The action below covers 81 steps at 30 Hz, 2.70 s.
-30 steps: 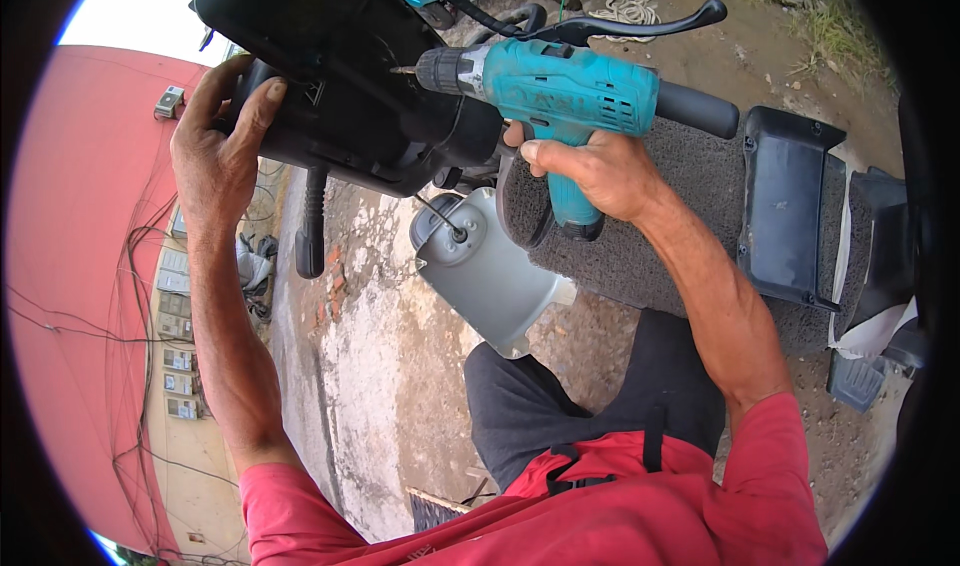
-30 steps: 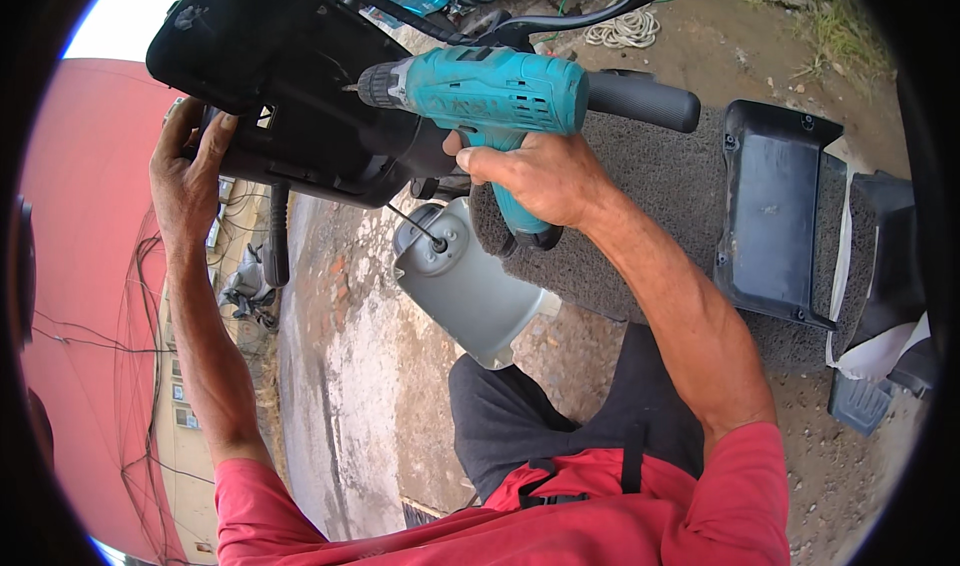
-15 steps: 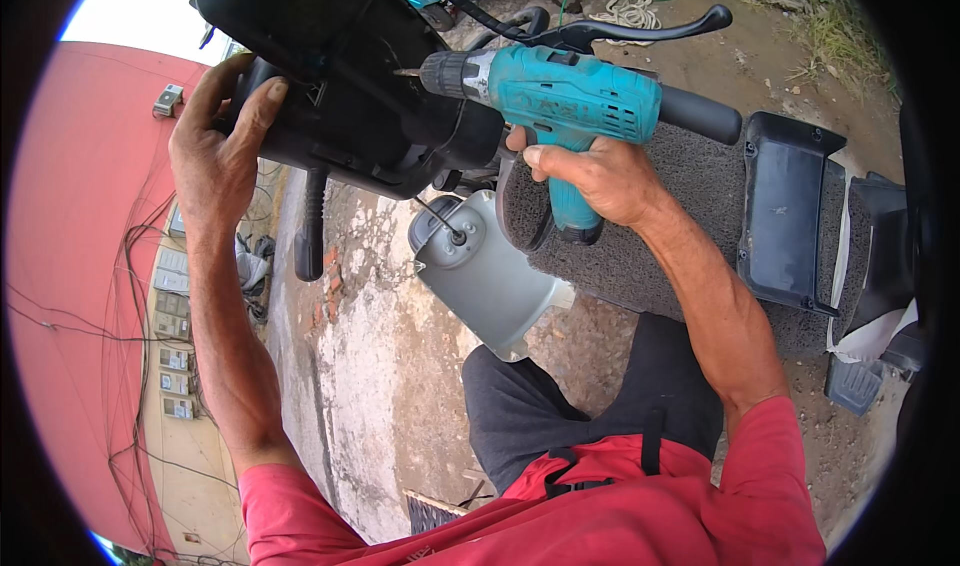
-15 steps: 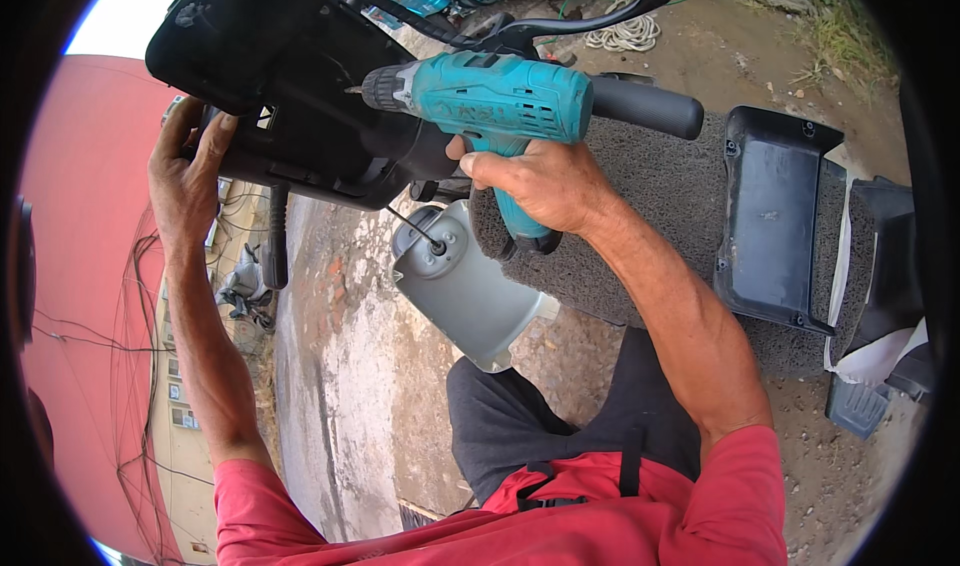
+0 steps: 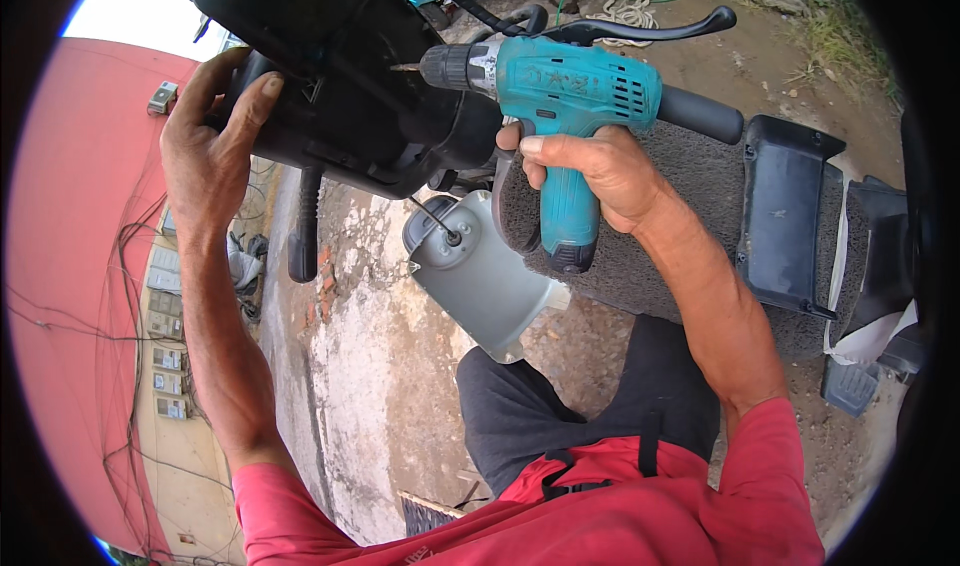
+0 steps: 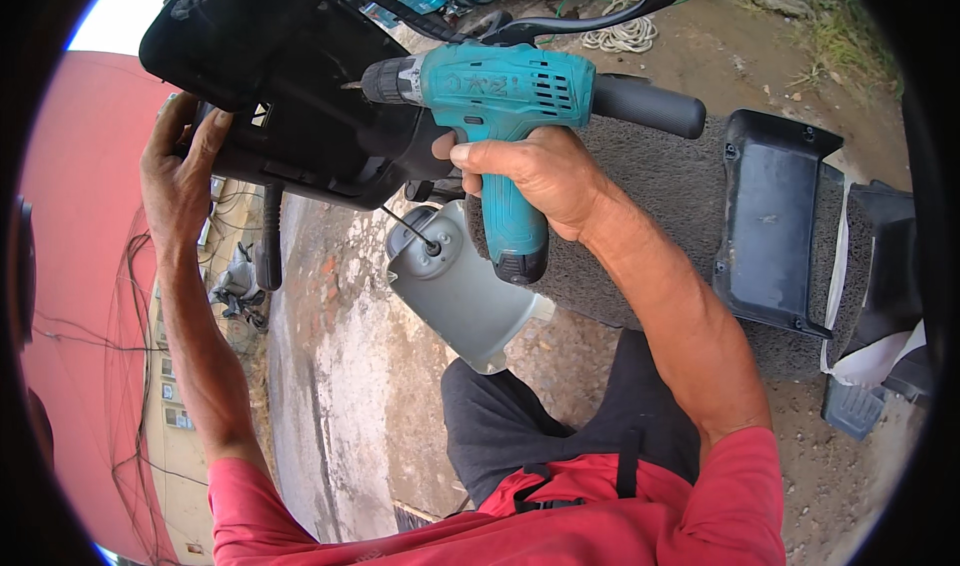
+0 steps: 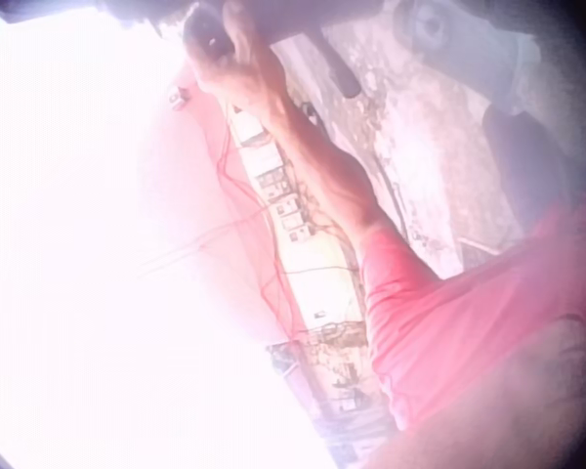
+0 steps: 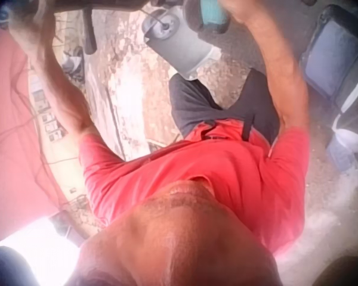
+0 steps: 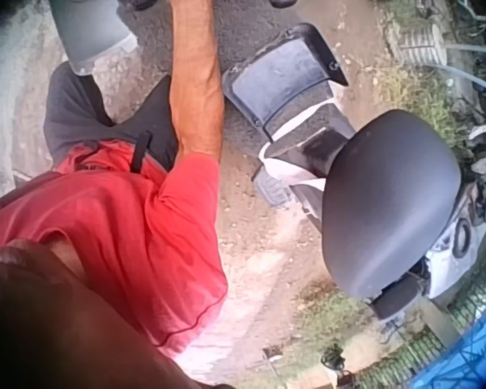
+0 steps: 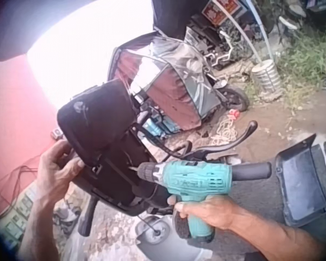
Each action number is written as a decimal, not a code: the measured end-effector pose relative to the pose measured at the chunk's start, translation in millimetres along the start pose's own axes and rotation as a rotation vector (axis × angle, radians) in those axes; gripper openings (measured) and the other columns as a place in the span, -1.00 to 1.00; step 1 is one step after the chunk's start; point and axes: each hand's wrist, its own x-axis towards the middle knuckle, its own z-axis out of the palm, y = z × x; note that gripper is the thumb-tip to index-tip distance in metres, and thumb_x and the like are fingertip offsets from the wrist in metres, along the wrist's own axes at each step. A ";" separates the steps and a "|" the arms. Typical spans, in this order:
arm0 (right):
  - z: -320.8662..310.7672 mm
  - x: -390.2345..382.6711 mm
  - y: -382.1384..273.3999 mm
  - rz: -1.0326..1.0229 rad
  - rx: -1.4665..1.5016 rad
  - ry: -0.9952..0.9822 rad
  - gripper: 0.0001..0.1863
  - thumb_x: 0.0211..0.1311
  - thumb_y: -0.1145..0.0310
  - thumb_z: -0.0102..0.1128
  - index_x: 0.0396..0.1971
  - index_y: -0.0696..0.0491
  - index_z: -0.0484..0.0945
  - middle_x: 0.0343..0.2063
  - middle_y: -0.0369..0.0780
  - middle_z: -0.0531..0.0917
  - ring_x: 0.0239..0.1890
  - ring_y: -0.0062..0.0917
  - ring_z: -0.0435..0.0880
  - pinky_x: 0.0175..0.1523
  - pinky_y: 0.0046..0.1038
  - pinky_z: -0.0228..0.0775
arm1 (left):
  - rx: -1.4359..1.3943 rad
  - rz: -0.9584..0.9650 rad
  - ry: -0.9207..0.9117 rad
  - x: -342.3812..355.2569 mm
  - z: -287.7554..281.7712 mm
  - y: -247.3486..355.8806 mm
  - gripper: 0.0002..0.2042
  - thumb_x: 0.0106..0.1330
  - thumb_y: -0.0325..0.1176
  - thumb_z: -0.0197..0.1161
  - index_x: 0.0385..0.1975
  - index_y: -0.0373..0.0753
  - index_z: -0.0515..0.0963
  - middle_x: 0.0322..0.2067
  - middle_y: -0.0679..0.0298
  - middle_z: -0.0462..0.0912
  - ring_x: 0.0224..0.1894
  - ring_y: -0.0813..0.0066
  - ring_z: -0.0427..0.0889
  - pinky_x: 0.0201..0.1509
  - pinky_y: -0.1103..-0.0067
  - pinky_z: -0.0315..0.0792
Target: The person uses a screwdriver and a power drill to remove and reattach parts of the scooter's handlebar assembly. They loosen screws, detach a plastic cover, and then reassemble the components.
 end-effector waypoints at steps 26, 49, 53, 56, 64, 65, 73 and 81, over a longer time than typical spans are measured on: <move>7.9 -3.1 -4.1 0.075 0.081 0.034 -0.80 0.31 0.30 0.34 -0.22 0.10 0.59 -0.42 -0.30 0.61 -0.45 -0.62 0.61 -0.31 -0.49 0.49 | -0.052 0.008 -0.059 12.2 -4.4 3.0 -0.33 0.19 0.13 0.52 0.16 -0.25 0.64 -0.11 -0.01 0.76 -0.04 0.12 0.77 0.07 0.32 0.69; 5.6 -8.1 -17.1 0.102 0.038 0.027 -0.80 0.32 0.30 0.32 -0.21 0.11 0.58 -0.38 -0.30 0.59 -0.43 -0.62 0.59 -0.26 -0.48 0.51 | -0.062 0.028 -0.064 13.5 -5.3 7.2 -0.39 0.23 0.08 0.51 0.15 -0.25 0.66 -0.12 0.05 0.78 -0.07 0.22 0.77 0.05 0.42 0.66; 4.2 -8.9 -20.5 0.087 -0.005 0.013 -0.79 0.32 0.29 0.32 -0.22 0.11 0.58 -0.39 -0.31 0.59 -0.42 -0.62 0.59 -0.27 -0.49 0.50 | -0.085 0.020 -0.070 14.0 -3.6 -1.7 -0.39 0.23 0.08 0.51 0.17 -0.20 0.66 -0.12 0.06 0.78 -0.10 0.21 0.79 0.03 0.41 0.68; 4.2 -8.4 -21.2 0.076 -0.022 -0.001 -0.79 0.31 0.29 0.32 -0.21 0.11 0.58 -0.39 -0.30 0.60 -0.42 -0.62 0.60 -0.27 -0.49 0.49 | -0.060 -0.004 -0.095 15.8 -4.8 -1.2 -0.36 0.20 0.11 0.51 0.18 -0.19 0.65 -0.12 0.05 0.79 -0.12 0.21 0.80 0.01 0.40 0.69; 3.0 -8.3 -12.5 0.118 0.018 0.047 -0.80 0.29 0.32 0.35 -0.23 0.14 0.63 -0.38 -0.27 0.66 -0.43 -0.62 0.64 -0.25 -0.49 0.51 | -0.065 -0.004 -0.082 11.5 -2.7 8.4 -0.37 0.19 0.12 0.52 0.15 -0.20 0.66 -0.14 0.07 0.79 -0.11 0.24 0.80 0.01 0.40 0.68; 3.0 -7.3 -9.6 0.114 0.021 0.051 -0.80 0.28 0.33 0.35 -0.24 0.14 0.63 -0.37 -0.27 0.67 -0.43 -0.62 0.64 -0.26 -0.50 0.51 | -0.062 -0.008 -0.081 11.6 -3.1 9.1 -0.38 0.20 0.11 0.52 0.15 -0.20 0.66 -0.14 0.07 0.79 -0.12 0.24 0.80 0.02 0.40 0.68; 9.6 -9.3 -6.8 0.111 -0.018 0.127 -0.72 0.27 0.32 0.37 -0.13 0.18 0.66 -0.29 -0.23 0.71 -0.41 -0.59 0.64 -0.23 -0.48 0.54 | -0.054 0.040 -0.068 12.1 -4.0 8.0 -0.40 0.22 0.12 0.50 0.12 -0.20 0.67 -0.20 0.09 0.79 -0.14 0.27 0.79 0.00 0.42 0.64; -6.8 -56.5 -1.2 0.188 -0.376 0.181 -0.62 0.33 0.36 0.31 0.11 0.11 0.61 -0.08 -0.26 0.76 -0.30 -0.58 0.69 -0.13 -0.43 0.60 | -0.082 0.026 -0.072 10.4 -0.8 2.8 -0.38 0.20 0.15 0.50 0.11 -0.19 0.68 -0.19 0.08 0.79 -0.14 0.27 0.80 -0.01 0.41 0.66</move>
